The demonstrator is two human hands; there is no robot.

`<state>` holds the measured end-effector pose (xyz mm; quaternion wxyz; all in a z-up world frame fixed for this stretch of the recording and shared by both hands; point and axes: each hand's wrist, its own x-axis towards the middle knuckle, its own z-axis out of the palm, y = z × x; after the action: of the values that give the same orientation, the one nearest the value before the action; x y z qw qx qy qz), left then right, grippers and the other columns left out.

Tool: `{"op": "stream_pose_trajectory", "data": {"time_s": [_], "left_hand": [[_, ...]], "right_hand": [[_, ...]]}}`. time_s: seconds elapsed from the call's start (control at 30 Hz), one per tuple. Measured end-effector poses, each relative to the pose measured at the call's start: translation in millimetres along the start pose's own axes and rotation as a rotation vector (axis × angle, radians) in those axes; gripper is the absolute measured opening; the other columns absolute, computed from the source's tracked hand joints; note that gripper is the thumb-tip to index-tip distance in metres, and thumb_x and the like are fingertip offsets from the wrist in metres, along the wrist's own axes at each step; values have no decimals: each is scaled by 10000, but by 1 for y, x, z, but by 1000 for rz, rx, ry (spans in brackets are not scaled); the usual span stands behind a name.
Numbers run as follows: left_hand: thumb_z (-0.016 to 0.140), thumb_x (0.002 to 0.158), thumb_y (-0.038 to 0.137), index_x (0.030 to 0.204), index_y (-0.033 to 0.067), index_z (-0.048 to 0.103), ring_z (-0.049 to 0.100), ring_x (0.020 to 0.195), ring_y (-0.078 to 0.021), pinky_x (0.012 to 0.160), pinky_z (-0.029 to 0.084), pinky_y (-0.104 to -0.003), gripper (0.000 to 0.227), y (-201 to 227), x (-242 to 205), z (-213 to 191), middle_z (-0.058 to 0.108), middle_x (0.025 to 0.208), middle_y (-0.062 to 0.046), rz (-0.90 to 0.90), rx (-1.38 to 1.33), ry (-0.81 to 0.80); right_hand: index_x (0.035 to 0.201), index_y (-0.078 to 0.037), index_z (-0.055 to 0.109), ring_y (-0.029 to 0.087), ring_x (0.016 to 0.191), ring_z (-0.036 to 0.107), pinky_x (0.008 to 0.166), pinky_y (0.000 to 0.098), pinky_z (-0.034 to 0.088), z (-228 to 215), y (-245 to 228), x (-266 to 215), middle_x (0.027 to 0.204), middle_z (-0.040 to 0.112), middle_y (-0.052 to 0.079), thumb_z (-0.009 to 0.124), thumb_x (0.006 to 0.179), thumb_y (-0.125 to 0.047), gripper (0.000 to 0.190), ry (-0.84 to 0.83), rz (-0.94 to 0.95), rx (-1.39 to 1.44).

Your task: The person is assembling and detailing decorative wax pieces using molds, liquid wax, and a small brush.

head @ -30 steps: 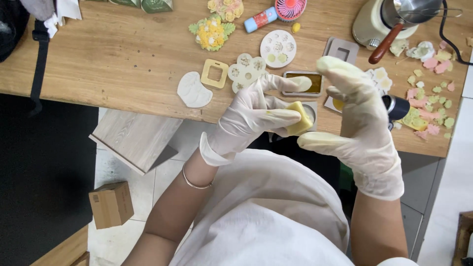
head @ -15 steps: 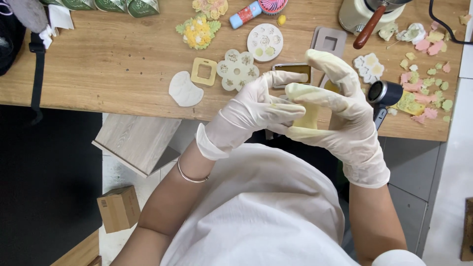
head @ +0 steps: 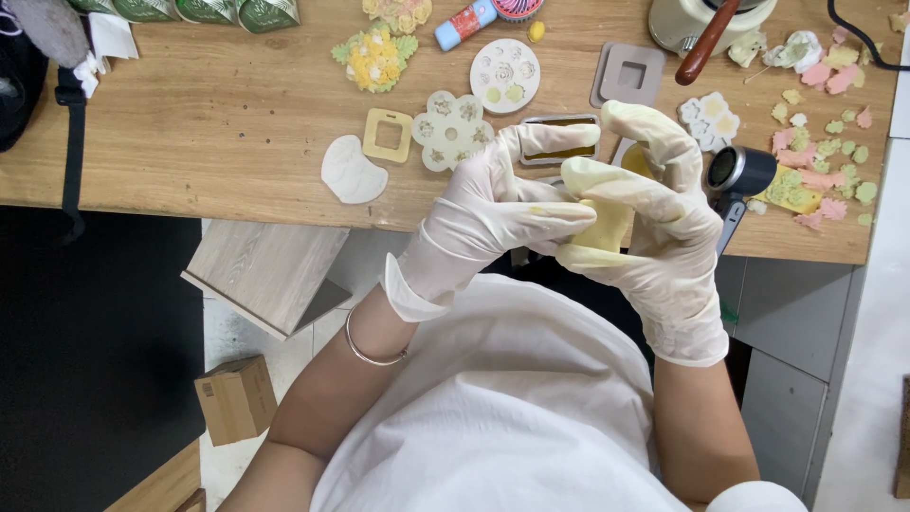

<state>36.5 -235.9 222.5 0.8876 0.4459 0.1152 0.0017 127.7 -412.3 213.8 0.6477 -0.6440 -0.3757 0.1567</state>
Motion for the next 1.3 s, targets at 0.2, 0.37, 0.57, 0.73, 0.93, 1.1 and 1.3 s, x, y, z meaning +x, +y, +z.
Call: {"op": "stream_pose_trajectory", "data": {"time_s": [0.2, 0.37, 0.57, 0.73, 0.93, 1.1, 1.3], "left_hand": [[757, 924, -48, 1431, -14, 464, 716, 1082, -145, 917, 615, -280, 587, -13, -3, -12, 713, 1220, -135, 17, -132, -76], [731, 961, -18, 1330, -53, 578, 707, 1075, -146, 931, 599, -275, 401, -29, -10, -49, 720, 1219, -133, 48, -28, 93], [708, 947, 60, 1202, -11, 717, 700, 978, -108, 830, 613, -245, 264, -62, -17, -203, 713, 1167, -51, 104, 256, 614], [736, 898, 35, 1086, 9, 761, 705, 883, -106, 715, 631, -248, 192, -98, -18, -317, 688, 1109, -19, 70, 496, 882], [729, 908, 25, 1094, 9, 755, 707, 821, -109, 707, 612, -228, 189, -120, -5, -342, 756, 1012, -70, 86, 282, 899], [716, 928, 51, 1120, 23, 712, 692, 789, -82, 644, 589, -215, 194, -107, 14, -305, 750, 966, -46, 141, 196, 911], [739, 909, 101, 1086, 58, 734, 622, 684, -84, 556, 517, -253, 182, -82, 33, -265, 748, 897, -38, 25, 481, 1047]], "right_hand": [[1272, -121, 684, 212, 1448, 482, 1207, 340, 413, 1, 17, -2, 1536, 504, 67, 979, 750, -52, 604, 7, -125, -145], [1429, -97, 561, 233, 1466, 481, 1251, 371, 419, 11, 17, 7, 1525, 487, 83, 967, 726, -75, 811, -59, -80, -263], [1451, -65, 559, 197, 1444, 541, 1232, 346, 414, 3, 54, -13, 1495, 582, 63, 868, 898, -46, 634, 81, 262, -200], [1400, -71, 609, 160, 1331, 590, 1112, 318, 452, 11, 60, -13, 1416, 641, 48, 807, 961, -76, 481, 158, 467, -240], [1373, -63, 618, 117, 1173, 603, 1016, 277, 495, 28, 56, -5, 1373, 649, 48, 788, 960, -97, 448, 185, 571, -243], [1350, -54, 631, 91, 1000, 616, 879, 231, 541, 34, 65, -7, 1325, 663, 44, 766, 958, -59, 415, 171, 613, -120], [1291, -50, 637, 116, 1162, 629, 977, 263, 536, 40, 58, -8, 1332, 651, 45, 749, 968, -55, 342, 106, 525, -172]]}}
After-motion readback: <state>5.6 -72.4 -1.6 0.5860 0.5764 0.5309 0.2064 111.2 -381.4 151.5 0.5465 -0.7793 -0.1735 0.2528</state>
